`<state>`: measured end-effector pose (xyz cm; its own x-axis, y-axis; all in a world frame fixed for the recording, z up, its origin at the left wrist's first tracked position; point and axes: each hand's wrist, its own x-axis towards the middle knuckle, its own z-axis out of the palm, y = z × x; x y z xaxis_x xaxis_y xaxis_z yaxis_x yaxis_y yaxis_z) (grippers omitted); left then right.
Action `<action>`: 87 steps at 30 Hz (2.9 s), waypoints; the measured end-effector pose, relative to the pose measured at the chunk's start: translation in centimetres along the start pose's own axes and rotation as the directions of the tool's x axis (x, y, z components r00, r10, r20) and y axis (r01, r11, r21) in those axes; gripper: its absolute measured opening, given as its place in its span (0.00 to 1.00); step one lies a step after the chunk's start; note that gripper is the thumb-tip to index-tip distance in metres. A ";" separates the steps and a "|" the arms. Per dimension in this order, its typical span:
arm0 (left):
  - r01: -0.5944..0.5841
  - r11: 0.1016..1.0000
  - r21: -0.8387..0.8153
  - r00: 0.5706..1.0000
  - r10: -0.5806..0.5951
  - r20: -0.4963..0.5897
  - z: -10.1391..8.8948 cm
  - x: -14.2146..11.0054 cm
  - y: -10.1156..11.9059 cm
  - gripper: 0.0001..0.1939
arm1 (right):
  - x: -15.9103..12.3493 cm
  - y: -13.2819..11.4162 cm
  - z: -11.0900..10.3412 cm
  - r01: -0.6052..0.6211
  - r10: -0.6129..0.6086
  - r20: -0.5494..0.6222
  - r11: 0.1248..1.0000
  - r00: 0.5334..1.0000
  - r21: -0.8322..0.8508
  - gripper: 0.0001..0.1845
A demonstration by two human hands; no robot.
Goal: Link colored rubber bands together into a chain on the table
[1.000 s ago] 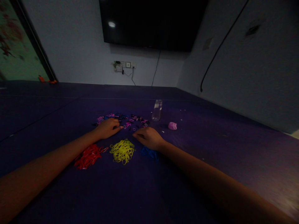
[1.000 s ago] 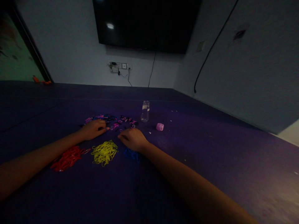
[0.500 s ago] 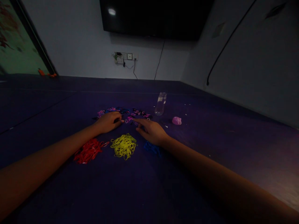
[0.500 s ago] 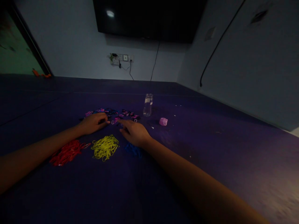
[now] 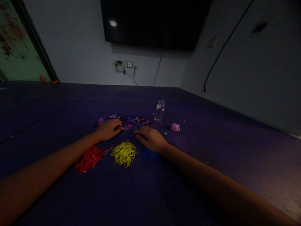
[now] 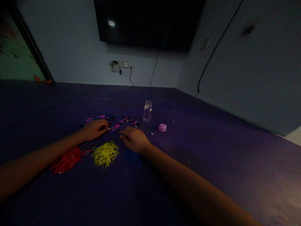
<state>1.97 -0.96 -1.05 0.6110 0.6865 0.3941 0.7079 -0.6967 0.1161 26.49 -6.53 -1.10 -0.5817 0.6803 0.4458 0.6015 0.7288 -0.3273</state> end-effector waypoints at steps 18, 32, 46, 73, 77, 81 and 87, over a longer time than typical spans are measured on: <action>0.010 1.000 0.005 1.000 -0.010 -0.001 -0.3 -0.2 0.8 0.09 | 0.1 0.1 0.1 -0.033 0.040 0.080 0.996 0.996 -0.078 0.10; 0.031 0.999 -0.021 1.000 -0.032 -0.002 -0.4 -0.2 1.0 0.09 | 0.1 0.1 0.0 -0.052 0.059 0.101 0.996 0.993 -0.066 0.10; 0.011 1.000 -0.023 1.000 -0.011 -0.010 -0.1 -0.2 0.7 0.10 | 0.1 0.0 -0.1 -0.055 0.062 0.114 0.996 0.992 -0.064 0.12; 0.013 1.000 -0.021 1.000 -0.013 0.002 -0.4 -0.3 0.9 0.10 | 0.1 -0.2 -0.2 -0.067 0.074 0.102 0.995 0.992 -0.074 0.11; 0.015 1.000 -0.017 1.000 -0.015 -0.005 -0.3 -0.3 0.9 0.09 | 0.1 -0.2 -0.2 -0.052 0.060 0.095 0.995 0.994 -0.086 0.12; 0.005 1.000 -0.019 1.000 -0.005 -0.013 -0.3 -0.2 0.8 0.10 | 0.1 -0.2 -0.2 -0.048 0.057 0.098 0.995 0.994 -0.086 0.12; 0.021 0.999 -0.023 1.000 -0.021 0.010 -0.3 -0.2 0.8 0.10 | 0.1 -0.2 -0.1 -0.049 0.059 0.109 0.994 0.992 -0.094 0.12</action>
<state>2.31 -1.68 -0.73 0.5995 0.7032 0.3823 0.7123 -0.6865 0.1458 26.42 -6.60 -0.89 -0.6014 0.7264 0.3326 0.6778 0.6843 -0.2690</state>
